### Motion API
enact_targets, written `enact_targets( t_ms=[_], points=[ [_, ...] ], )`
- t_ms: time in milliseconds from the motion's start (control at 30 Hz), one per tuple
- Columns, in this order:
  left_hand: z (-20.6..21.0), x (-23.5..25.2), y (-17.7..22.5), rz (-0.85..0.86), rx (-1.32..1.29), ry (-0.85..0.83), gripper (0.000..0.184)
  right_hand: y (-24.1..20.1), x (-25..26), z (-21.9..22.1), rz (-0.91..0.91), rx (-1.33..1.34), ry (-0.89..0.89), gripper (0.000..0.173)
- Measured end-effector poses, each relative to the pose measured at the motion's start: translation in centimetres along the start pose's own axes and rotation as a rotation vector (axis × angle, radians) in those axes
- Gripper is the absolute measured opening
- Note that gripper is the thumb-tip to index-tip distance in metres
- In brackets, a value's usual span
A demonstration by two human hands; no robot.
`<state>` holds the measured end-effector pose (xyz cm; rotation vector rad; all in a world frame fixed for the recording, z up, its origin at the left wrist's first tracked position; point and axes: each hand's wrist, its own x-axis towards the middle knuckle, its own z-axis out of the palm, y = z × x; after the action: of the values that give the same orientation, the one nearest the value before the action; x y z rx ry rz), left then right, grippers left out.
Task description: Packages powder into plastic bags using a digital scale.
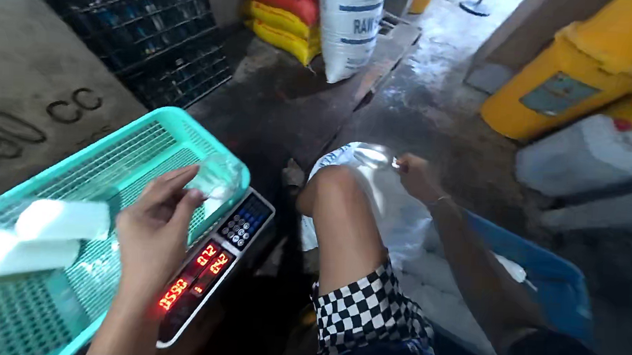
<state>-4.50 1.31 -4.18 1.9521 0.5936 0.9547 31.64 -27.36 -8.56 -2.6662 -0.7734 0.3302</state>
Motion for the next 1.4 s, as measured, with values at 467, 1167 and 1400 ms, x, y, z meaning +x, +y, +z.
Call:
enact_targets(
  t_ms=[467,1167,1400],
  points=[
    [-0.6,-0.1,0.1,0.0,-0.075,-0.005,0.032,2.7,10.0,16.1,0.219,-0.035,-0.287,0.032],
    [-1.4,1.3,1.4,-0.038,0.48,-0.084,0.04,7.4,-2.9,14.2,0.19,0.351,-0.04,0.031],
    [-0.8,3.9,3.9,0.057,0.748,-0.272,0.009,7.4,-2.0,11.2,0.107,0.354,0.042,0.03]
  ],
)
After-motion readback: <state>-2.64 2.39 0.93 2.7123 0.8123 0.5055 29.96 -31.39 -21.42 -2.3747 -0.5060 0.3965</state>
